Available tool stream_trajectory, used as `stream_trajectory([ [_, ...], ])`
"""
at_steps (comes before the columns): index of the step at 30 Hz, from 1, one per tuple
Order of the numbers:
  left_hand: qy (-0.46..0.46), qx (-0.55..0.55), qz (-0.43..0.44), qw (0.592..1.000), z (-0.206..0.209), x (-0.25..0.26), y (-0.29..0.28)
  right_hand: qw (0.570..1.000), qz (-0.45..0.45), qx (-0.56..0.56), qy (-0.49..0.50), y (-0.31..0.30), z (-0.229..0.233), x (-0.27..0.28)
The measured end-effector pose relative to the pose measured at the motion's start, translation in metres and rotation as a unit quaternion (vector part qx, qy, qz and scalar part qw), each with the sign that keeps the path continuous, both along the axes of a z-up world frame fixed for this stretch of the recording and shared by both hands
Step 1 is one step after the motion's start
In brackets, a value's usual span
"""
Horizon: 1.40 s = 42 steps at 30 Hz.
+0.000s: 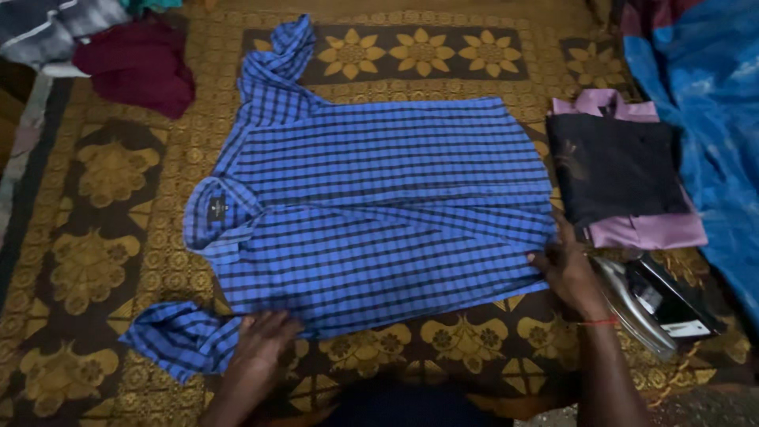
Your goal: The person irons a blue checkered shirt laid out on a patterned bedsheet. They smooth the fabric, button the shirt, and continue ironing the front and collar areas.
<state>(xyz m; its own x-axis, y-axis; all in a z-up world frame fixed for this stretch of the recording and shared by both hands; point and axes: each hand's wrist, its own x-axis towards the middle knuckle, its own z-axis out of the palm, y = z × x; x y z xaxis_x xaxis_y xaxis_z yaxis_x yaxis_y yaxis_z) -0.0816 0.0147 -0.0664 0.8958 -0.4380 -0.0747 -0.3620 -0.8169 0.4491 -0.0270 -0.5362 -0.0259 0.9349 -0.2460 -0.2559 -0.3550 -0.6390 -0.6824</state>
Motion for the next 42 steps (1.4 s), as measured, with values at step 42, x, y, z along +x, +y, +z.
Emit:
stream_trajectory([
  [42, -0.035, -0.059, -0.046, 0.997, 0.072, 0.02, -0.048, 0.941, 0.088, -0.22, -0.242, -0.025, -0.043, 0.13],
])
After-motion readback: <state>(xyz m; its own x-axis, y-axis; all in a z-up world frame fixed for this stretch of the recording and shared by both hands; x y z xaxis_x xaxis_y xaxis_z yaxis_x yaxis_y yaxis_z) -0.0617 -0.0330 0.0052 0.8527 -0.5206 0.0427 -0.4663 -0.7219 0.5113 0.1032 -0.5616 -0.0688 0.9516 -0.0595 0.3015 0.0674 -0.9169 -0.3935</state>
